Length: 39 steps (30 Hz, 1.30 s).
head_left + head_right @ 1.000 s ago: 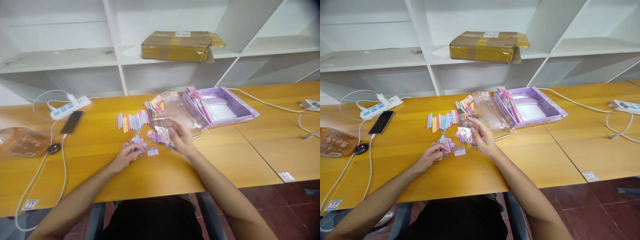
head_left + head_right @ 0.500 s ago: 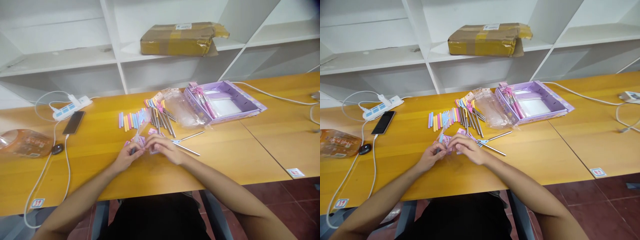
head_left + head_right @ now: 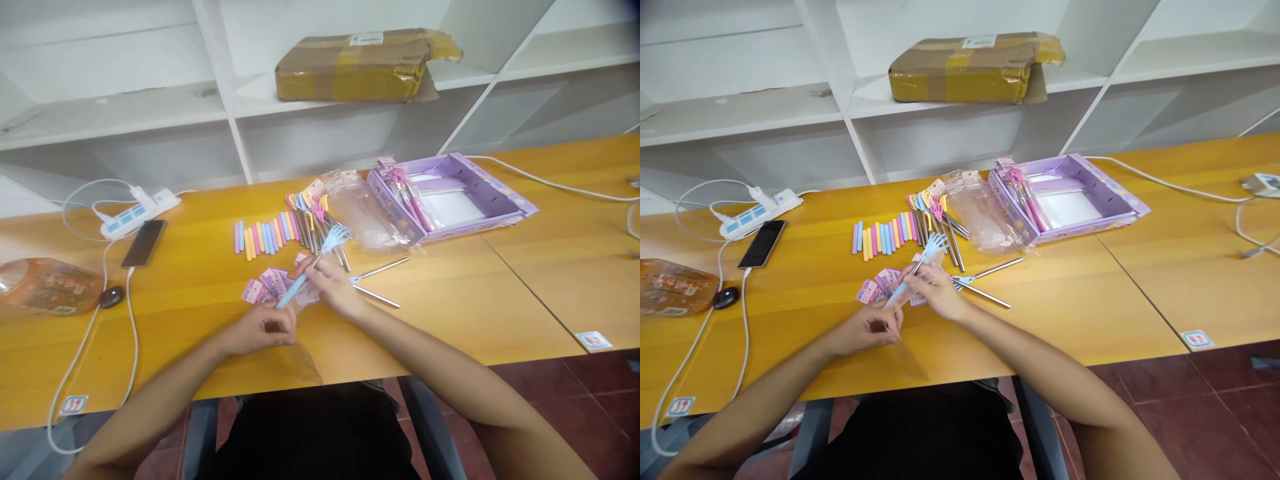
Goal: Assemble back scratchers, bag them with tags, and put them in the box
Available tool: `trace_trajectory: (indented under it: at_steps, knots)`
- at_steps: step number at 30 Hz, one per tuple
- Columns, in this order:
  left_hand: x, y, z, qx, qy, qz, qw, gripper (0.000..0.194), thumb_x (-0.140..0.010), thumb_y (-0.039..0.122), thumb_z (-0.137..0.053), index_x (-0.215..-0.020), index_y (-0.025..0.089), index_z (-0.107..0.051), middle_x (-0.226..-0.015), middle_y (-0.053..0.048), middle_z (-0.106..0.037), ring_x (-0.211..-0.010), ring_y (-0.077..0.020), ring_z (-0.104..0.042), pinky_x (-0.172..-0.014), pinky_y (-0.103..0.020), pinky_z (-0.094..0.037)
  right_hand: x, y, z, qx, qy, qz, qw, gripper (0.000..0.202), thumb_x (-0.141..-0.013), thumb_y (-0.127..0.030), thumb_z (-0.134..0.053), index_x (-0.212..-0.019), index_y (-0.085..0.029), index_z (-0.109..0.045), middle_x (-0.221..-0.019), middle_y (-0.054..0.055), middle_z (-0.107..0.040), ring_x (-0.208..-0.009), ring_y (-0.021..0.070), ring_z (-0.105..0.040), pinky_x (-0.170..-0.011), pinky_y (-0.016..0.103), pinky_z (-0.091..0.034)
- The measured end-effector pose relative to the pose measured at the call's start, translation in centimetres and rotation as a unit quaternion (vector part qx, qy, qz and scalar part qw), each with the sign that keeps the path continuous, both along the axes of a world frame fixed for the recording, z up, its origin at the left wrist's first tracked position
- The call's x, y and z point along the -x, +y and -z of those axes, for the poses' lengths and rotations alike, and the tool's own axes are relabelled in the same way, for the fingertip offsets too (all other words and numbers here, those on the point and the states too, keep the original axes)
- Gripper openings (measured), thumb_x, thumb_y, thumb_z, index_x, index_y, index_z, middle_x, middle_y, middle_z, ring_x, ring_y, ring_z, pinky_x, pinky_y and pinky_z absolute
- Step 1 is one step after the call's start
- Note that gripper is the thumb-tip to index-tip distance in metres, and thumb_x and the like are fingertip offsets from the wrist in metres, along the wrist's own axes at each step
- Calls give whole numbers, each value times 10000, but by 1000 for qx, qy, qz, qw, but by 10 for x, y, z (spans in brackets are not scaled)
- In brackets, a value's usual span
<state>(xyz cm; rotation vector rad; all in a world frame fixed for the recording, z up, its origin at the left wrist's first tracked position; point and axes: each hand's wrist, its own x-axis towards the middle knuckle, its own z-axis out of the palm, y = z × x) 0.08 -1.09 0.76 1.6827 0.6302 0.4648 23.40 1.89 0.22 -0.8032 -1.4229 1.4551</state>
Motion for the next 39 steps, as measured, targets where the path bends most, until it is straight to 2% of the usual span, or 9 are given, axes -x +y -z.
trace_trajectory:
  at_steps: [4, 8, 12, 14, 17, 22, 26, 34, 39]
  knots:
    - [4, 4, -4, 34, -38, 21, 999, 345, -928, 507, -806, -781, 197, -771, -865, -85, -708, -798, -199, -653, -817, -361, -523, -14, 15, -6, 21, 73, 168, 983, 481, -989, -739, -583, -933, -262, -557, -873, 13, -589, -783, 184, -574, -732, 313, -528]
    - [13, 12, -5, -6, -130, -80, 988, 311, -939, 477, -805, -775, 214, -777, -834, -76, -708, -802, -207, -657, -852, -402, -537, -36, 24, -22, 1, 135, 236, 962, 454, -1030, -721, -522, -917, -291, -428, -733, -40, -407, -585, 160, -421, -579, 280, -454]
    - [22, 19, -13, -93, -200, -267, 938, 310, -912, 465, -831, -750, 213, -749, -1202, -128, -715, -1041, -272, -704, -918, -466, -591, -43, 19, -30, 24, 155, 197, 968, 441, -996, -713, -612, -936, -296, -480, -694, -68, -341, -489, 124, -192, -462, 265, -224]
    - [24, 21, -17, -129, -206, -375, 895, 379, -864, 503, -867, -717, 200, -693, -1378, -128, -662, -1127, -294, -701, -926, -470, -614, -40, 12, -28, 44, 126, 144, 980, 476, -989, -757, -585, -942, -285, -535, -680, -67, -362, -483, 120, -192, -459, 270, -206]
    - [26, 24, -17, -133, -216, -470, 846, 439, -814, 568, -891, -767, 199, -659, -1321, -120, -704, -1068, -276, -726, -870, -421, -636, -32, 3, -23, 34, 33, 46, 998, 611, -1025, -812, -437, -941, -243, -640, -642, -52, -391, -494, 130, -270, -477, 290, -243]
    - [27, 27, -10, -89, -240, -478, 840, 329, -861, 485, -883, -924, 202, -729, -1037, -67, -777, -901, -224, -756, -811, -368, -643, -28, -5, -21, -170, -164, 10, 972, 517, -1129, -594, -438, -917, -208, -708, -804, 34, -578, -762, 189, -558, -720, 338, -436]
    - [22, 29, -9, -39, -263, -478, 837, 317, -874, 460, -878, -976, 183, -764, -947, -60, -789, -852, -212, -772, -753, -339, -655, -30, -6, -16, -279, -248, 5, 928, 337, -1151, -420, -467, -1027, -209, -699, -914, 59, -622, -847, 197, -608, -782, 332, -460]
    - [19, 35, -8, 50, -313, -500, 806, 352, -794, 440, -954, -916, 176, -755, -880, -26, -796, -770, -156, -766, -688, -252, -637, -29, -5, -9, -332, -355, 48, 873, 216, -1127, -342, -535, -1068, -214, -699, -998, 79, -670, -840, 198, -653, -747, 316, -472]
    - [17, 33, -11, 67, -312, -495, 808, 383, -776, 453, -967, -912, 164, -756, -880, -32, -801, -787, -162, -776, -707, -262, -649, -30, -3, -8, -335, -370, 71, 864, 232, -1126, -347, -539, -1056, -209, -711, -983, 80, -674, -835, 201, -663, -752, 321, -487]
